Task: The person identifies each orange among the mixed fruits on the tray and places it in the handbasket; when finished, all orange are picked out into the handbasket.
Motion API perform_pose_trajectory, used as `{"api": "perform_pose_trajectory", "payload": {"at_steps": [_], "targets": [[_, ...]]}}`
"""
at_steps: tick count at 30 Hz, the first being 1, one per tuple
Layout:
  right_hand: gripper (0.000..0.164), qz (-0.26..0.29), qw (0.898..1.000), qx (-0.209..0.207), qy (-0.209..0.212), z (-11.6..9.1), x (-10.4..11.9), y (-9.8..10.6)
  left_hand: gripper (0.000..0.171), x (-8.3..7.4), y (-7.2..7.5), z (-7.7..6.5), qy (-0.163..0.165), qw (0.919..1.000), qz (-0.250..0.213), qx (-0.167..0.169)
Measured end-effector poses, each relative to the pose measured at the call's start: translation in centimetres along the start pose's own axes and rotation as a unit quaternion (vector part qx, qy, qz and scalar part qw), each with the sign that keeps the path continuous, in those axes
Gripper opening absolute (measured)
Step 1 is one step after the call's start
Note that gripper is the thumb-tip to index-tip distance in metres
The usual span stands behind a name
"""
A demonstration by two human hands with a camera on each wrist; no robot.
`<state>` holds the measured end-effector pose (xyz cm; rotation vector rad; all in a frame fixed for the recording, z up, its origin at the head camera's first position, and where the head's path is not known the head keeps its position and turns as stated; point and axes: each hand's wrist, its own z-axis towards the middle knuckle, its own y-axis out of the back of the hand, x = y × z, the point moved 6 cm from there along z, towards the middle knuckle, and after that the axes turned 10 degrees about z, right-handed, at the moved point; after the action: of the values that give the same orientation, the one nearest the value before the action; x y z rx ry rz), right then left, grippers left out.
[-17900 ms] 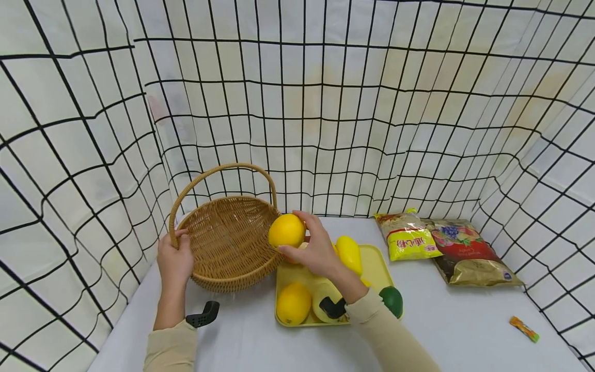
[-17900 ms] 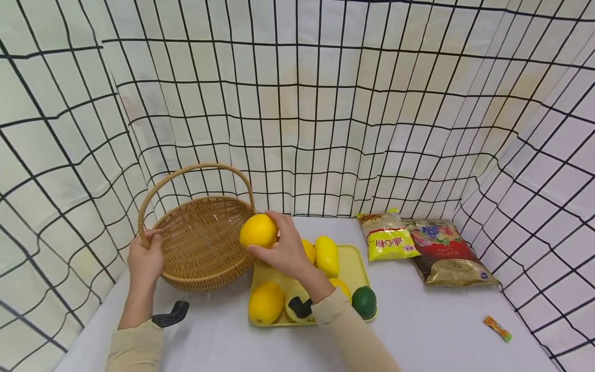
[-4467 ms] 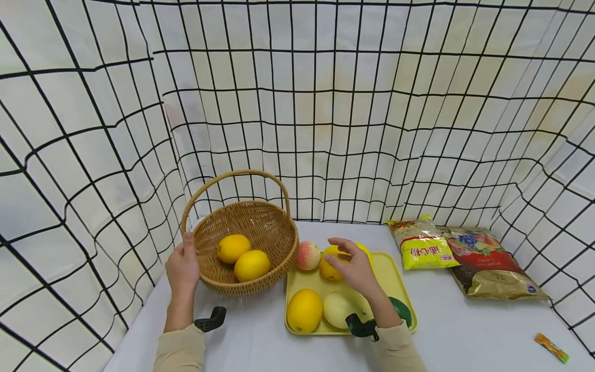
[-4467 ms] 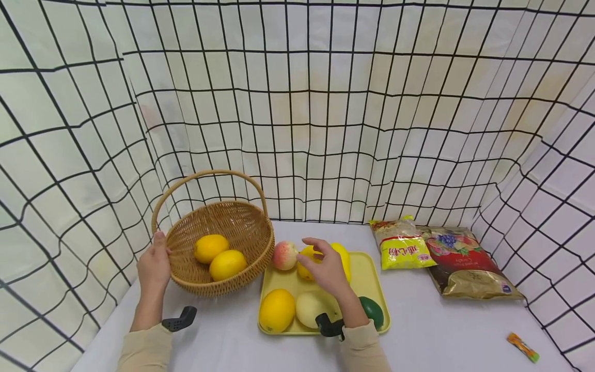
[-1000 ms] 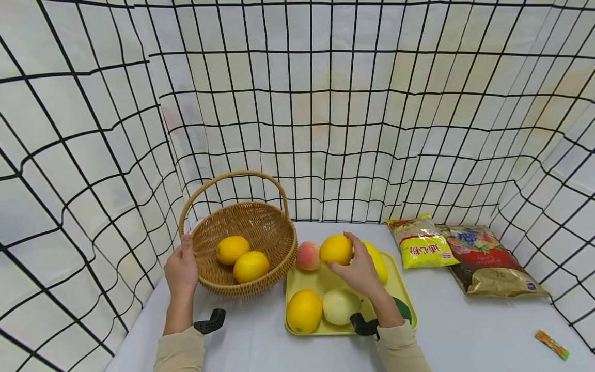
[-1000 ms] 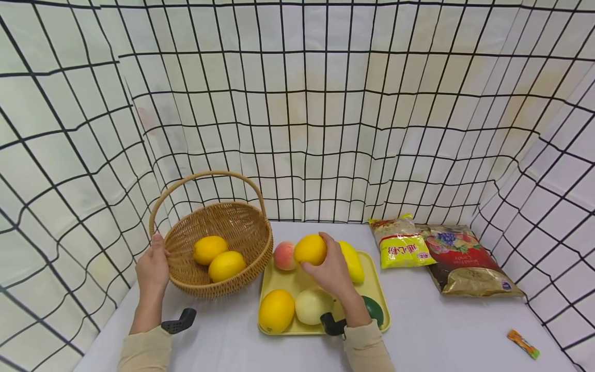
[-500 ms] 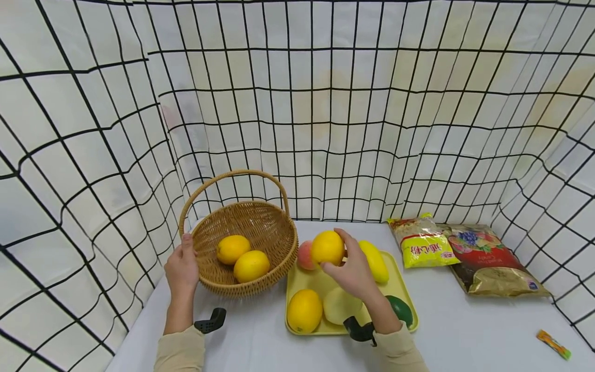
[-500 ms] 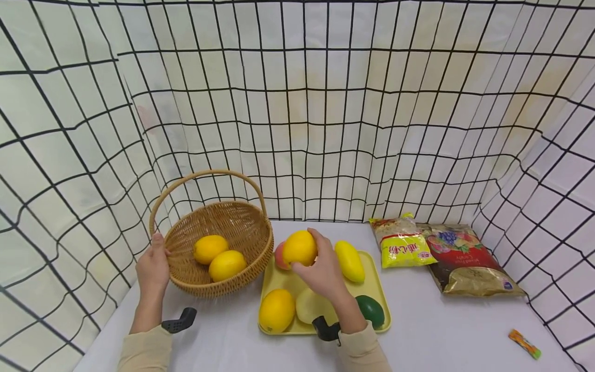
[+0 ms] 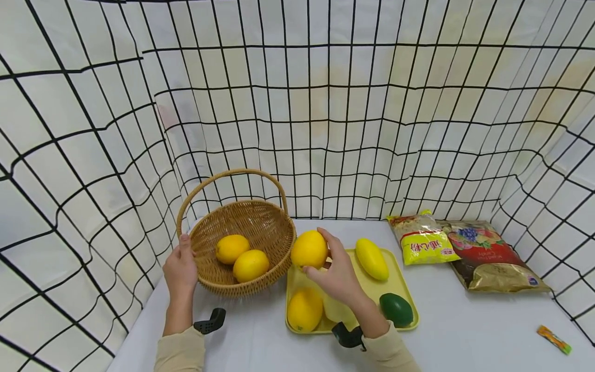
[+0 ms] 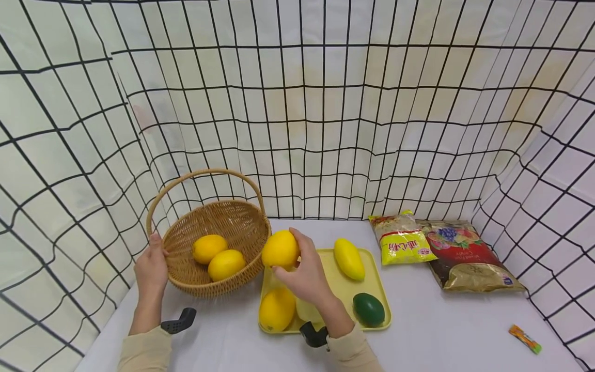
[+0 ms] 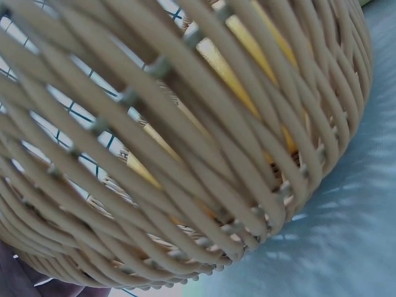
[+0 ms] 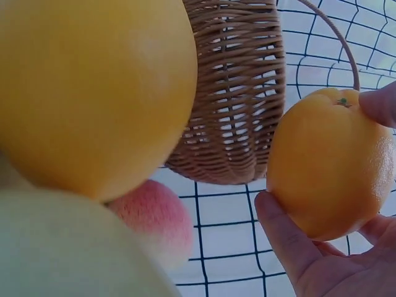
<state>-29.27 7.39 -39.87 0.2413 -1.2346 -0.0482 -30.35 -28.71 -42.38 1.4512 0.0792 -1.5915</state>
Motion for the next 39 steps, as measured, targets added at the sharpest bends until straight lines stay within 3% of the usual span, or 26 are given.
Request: {"api": "perform_pose_trajectory", "payload": {"at_steps": [8, 19, 39], "targets": [[0.084, 0.025, 0.999, 0.017, 0.045, 0.6, 0.9, -1.6, 0.072, 0.1, -0.1, 0.0, 0.002, 1.0, -0.003, -0.004], [0.084, 0.023, 0.997, 0.039, 0.07, 1.7, 2.3, -3.1, 0.071, -0.1, 0.0, 0.0, 0.0, 1.0, -0.001, -0.008], [0.082, -0.011, 0.995, 0.056, 0.081, 3.3, 2.1, -5.0, 0.07, -0.3, 0.1, 0.0, -0.009, 0.9997, -0.006, -0.021]]}}
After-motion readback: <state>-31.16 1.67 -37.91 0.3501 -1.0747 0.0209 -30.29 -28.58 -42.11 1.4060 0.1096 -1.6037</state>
